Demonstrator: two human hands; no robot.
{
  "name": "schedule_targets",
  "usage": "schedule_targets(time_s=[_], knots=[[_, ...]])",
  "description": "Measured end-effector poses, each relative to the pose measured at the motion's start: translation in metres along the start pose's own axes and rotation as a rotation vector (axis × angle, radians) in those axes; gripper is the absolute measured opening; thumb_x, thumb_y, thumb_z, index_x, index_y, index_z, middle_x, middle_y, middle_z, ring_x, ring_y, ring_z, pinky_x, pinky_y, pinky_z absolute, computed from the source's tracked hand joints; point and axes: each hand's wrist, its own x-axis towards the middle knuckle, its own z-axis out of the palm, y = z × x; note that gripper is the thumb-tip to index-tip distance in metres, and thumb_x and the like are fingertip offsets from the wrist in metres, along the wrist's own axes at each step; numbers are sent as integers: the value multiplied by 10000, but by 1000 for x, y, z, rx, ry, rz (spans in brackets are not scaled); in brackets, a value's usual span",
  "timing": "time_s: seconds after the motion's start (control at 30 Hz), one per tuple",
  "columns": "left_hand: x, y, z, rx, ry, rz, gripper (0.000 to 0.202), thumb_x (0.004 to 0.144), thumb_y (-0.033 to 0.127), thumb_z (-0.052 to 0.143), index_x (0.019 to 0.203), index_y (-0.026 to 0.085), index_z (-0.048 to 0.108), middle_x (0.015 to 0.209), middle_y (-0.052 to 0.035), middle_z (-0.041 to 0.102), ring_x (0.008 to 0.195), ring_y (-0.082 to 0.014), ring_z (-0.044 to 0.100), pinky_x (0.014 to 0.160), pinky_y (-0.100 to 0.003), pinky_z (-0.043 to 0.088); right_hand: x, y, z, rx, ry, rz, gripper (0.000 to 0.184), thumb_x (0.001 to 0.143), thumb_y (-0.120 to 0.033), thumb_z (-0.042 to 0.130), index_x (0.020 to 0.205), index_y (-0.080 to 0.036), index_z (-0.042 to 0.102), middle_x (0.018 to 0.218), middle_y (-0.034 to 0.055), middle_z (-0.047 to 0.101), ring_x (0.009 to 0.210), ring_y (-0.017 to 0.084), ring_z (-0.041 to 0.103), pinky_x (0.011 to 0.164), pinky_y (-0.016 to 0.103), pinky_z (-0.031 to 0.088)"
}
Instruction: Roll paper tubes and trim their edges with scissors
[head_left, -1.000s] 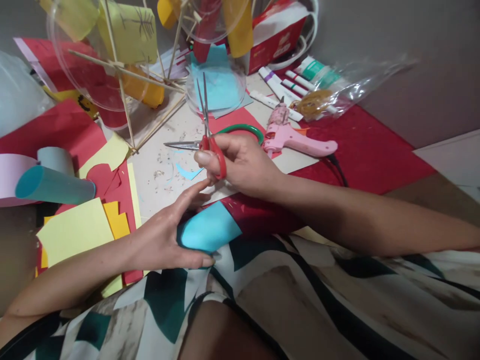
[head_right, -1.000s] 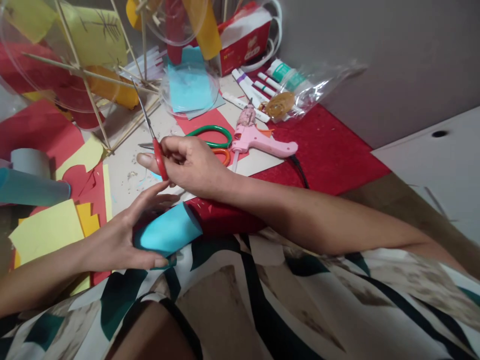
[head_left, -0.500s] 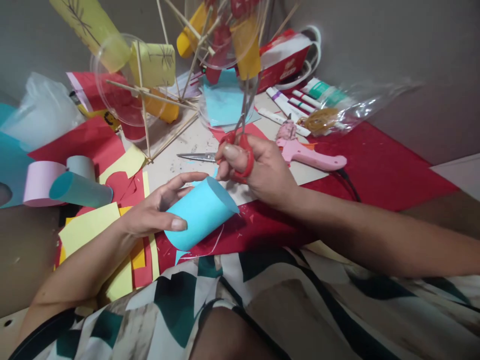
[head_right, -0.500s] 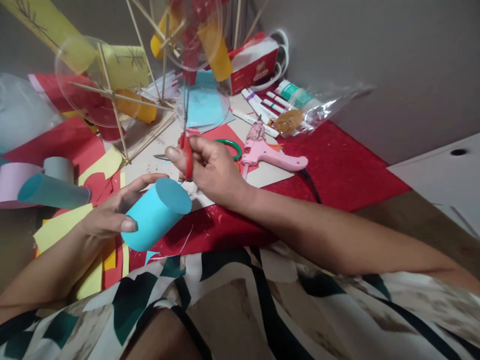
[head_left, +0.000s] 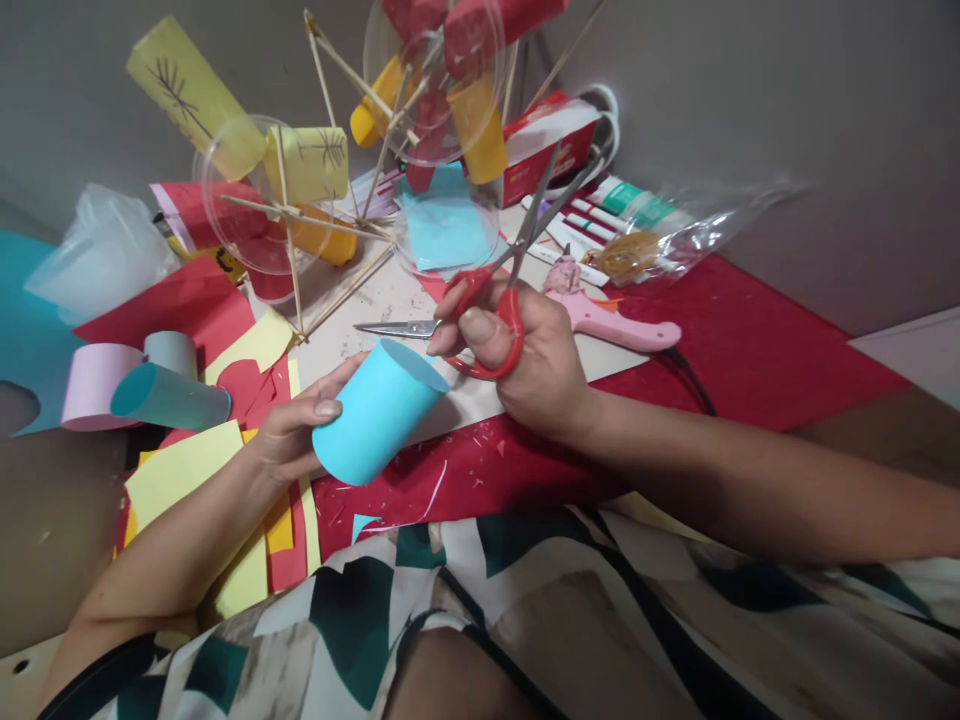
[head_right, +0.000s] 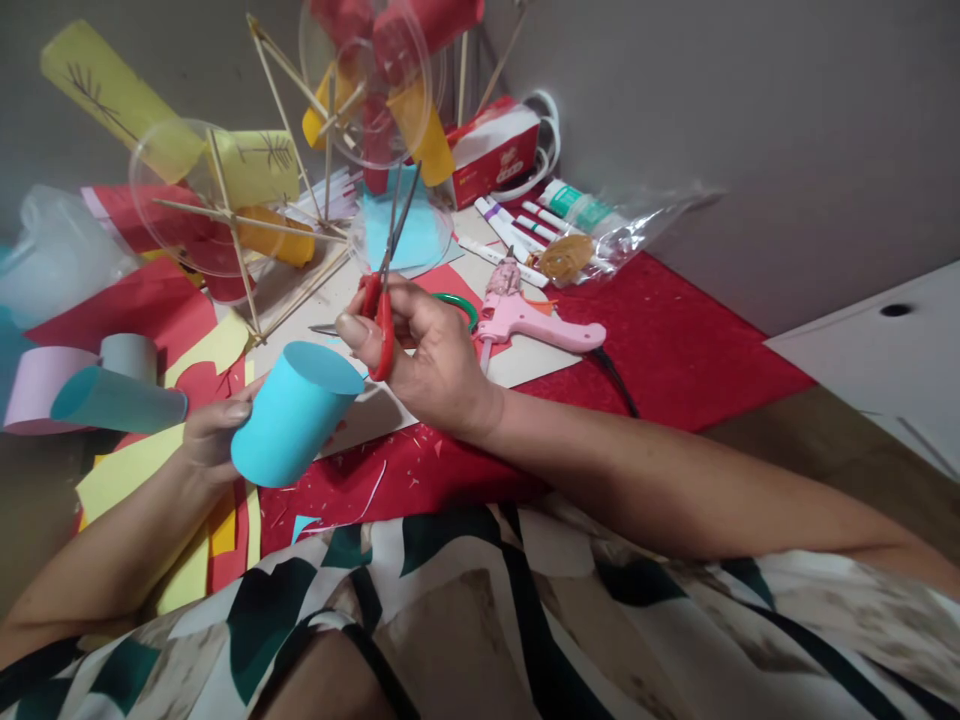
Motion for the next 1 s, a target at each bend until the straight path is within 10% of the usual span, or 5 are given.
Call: schedule_targets(time_s=[0.3, 0.67, 1.0], knots=[[1, -1, 14, -168, -1, -27, 471, 654, 387, 814, 1069, 195, 701, 1087, -97, 759, 1071, -383, 708, 974, -554, 566, 0, 9, -3, -62, -22, -70, 400, 899, -599, 638, 1058, -236, 587, 1012, 44, 632, 881, 184, 661, 788, 318, 561], [-5, 4, 28, -166, 96, -14, 672, 718, 406, 721, 1343, 212, 564, 1196, -123, 714, 1178, -383, 656, 969, -557, 561, 8, 1, 5, -82, -29, 33, 515, 732, -671, 754, 924, -224, 587, 920, 36, 640, 848, 181, 648, 705, 291, 551], [-6, -7, 20, -127, 126, 55, 491, 685, 378, 835, 1120, 193, 700, 1081, -65, 746, 1046, -272, 698, 940, -350, 565, 8, -2, 9, 64, -150, 325, 507, 642, -556, 860, 817, -207, 537, 753, -22, 574, 628, 117, 566, 536, 250, 504]])
